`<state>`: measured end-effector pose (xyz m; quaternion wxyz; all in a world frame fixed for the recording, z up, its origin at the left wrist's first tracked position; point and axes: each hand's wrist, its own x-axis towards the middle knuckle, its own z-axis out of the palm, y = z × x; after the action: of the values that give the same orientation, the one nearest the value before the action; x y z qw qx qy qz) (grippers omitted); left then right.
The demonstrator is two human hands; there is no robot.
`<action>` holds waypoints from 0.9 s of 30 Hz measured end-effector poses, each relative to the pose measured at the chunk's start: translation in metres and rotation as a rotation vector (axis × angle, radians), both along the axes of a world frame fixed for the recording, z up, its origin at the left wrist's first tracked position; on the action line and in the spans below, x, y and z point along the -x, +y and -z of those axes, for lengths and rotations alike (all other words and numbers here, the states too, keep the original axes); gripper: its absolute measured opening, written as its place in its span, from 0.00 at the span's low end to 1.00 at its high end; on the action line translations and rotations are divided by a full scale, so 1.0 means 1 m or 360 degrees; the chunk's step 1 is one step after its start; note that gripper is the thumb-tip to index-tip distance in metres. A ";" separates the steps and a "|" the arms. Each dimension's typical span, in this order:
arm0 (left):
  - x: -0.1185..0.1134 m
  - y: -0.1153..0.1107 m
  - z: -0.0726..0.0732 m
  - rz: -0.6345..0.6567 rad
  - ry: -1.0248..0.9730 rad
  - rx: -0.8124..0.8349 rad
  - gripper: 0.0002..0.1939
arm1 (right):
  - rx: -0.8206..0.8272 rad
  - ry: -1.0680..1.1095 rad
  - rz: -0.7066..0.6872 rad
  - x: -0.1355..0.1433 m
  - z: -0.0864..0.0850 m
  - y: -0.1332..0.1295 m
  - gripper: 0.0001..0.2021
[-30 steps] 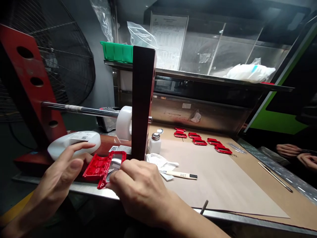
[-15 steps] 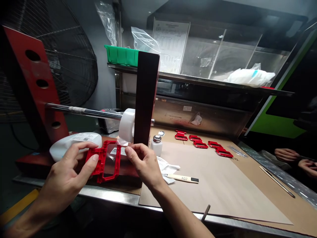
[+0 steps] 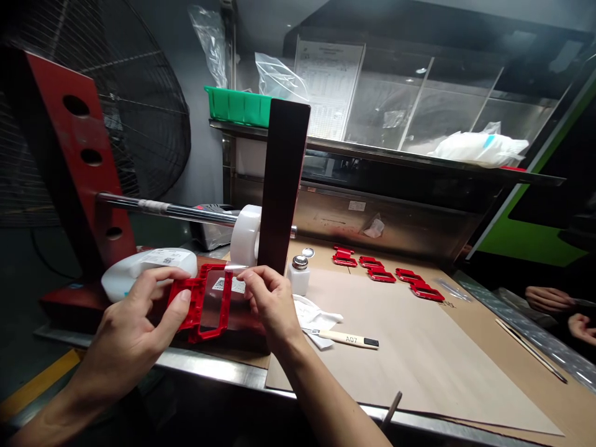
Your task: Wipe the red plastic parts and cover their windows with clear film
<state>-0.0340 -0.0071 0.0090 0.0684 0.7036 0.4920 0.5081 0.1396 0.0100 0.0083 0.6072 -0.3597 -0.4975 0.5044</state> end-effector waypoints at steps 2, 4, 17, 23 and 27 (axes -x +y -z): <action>0.000 0.001 0.000 0.0004 0.0021 -0.0041 0.12 | -0.0003 0.0049 -0.0014 0.000 0.001 0.001 0.14; -0.001 0.001 0.000 0.0019 0.0022 -0.0055 0.12 | -0.0009 0.0073 -0.0026 0.000 0.001 0.002 0.16; -0.003 0.003 0.004 0.0045 -0.0004 0.0085 0.11 | -0.0066 0.0000 0.0085 0.002 0.003 -0.004 0.17; -0.013 0.004 0.010 0.0126 -0.0061 0.0207 0.09 | -0.0063 -0.0091 0.0098 -0.002 0.013 -0.026 0.16; -0.021 0.004 0.012 0.0215 -0.0241 0.0282 0.10 | -0.0032 -0.0245 0.0043 -0.003 0.021 -0.048 0.16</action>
<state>-0.0129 -0.0032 -0.0026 0.2014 0.6861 0.4799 0.5084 0.1424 -0.0382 -0.0123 0.5775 -0.3980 -0.5430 0.4618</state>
